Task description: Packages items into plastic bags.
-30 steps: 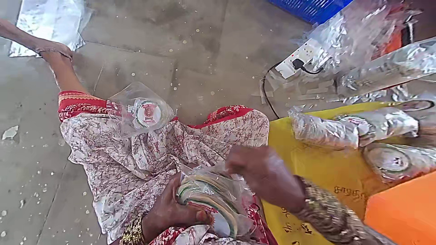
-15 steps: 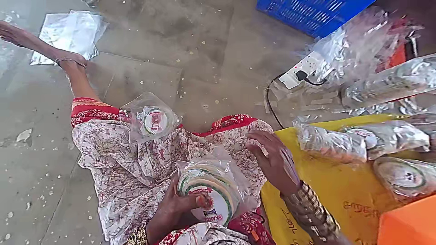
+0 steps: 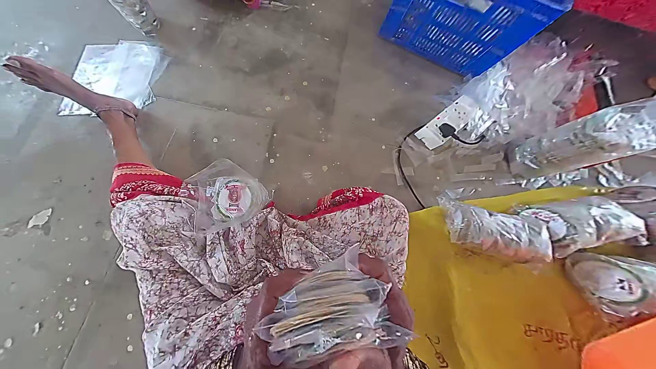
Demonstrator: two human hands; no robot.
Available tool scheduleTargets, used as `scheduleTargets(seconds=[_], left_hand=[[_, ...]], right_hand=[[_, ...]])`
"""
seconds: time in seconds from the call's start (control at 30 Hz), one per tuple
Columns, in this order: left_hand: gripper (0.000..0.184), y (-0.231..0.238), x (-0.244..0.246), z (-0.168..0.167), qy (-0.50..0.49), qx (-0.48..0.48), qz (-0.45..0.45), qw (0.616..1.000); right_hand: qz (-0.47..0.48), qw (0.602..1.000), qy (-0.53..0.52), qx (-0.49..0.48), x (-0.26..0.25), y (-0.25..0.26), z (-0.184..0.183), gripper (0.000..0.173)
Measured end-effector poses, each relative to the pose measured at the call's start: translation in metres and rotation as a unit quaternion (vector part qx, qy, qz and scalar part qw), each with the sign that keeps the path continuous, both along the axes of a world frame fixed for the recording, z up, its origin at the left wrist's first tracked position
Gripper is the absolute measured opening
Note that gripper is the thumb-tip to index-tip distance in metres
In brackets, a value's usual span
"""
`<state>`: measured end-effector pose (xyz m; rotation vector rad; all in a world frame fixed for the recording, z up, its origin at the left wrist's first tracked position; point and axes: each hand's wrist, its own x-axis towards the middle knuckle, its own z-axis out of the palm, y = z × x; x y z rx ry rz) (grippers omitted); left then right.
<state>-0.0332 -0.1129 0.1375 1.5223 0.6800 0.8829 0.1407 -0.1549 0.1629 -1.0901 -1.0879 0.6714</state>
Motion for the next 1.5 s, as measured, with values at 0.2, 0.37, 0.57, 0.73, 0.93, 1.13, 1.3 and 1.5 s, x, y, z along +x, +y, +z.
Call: scheduleTargets(seconds=[0.2,0.37,0.57,0.73,0.93,1.13,1.3,1.5], left_hand=[[0.06,-0.002,0.018,0.01,-0.125,0.061,0.032,0.99],[0.047,0.008,0.018,0.042,-0.079,0.066,0.016,0.995],[0.05,0.004,0.016,0.035,-0.101,0.065,0.016,0.993],[0.053,-0.002,0.014,0.025,-0.059,0.045,0.051,0.996],[0.058,0.026,0.031,0.02,0.002,-0.344,0.101,0.933],[0.054,0.042,0.027,0.011,0.037,-0.397,-0.042,0.916],[0.064,0.04,0.017,0.003,-0.068,-0.417,-0.064,0.904],[0.046,0.034,0.02,0.001,-0.133,-0.503,-0.028,0.854]], right_hand=[[-0.02,0.999,-0.043,0.011,0.004,-0.002,0.004,0.06],[-0.043,0.997,-0.066,0.003,0.002,-0.001,0.009,0.051],[-0.048,0.996,-0.075,0.009,-0.001,-0.002,0.01,0.048],[-0.02,0.998,-0.044,-0.034,0.002,-0.002,0.012,0.048],[-0.047,0.953,-0.253,-0.159,0.032,0.014,-0.004,0.094],[0.122,0.806,-0.551,-0.181,0.027,0.011,0.012,0.117],[0.145,0.831,-0.498,-0.201,0.032,0.026,0.008,0.116],[0.187,0.944,-0.164,-0.217,0.054,0.037,-0.003,0.101]])
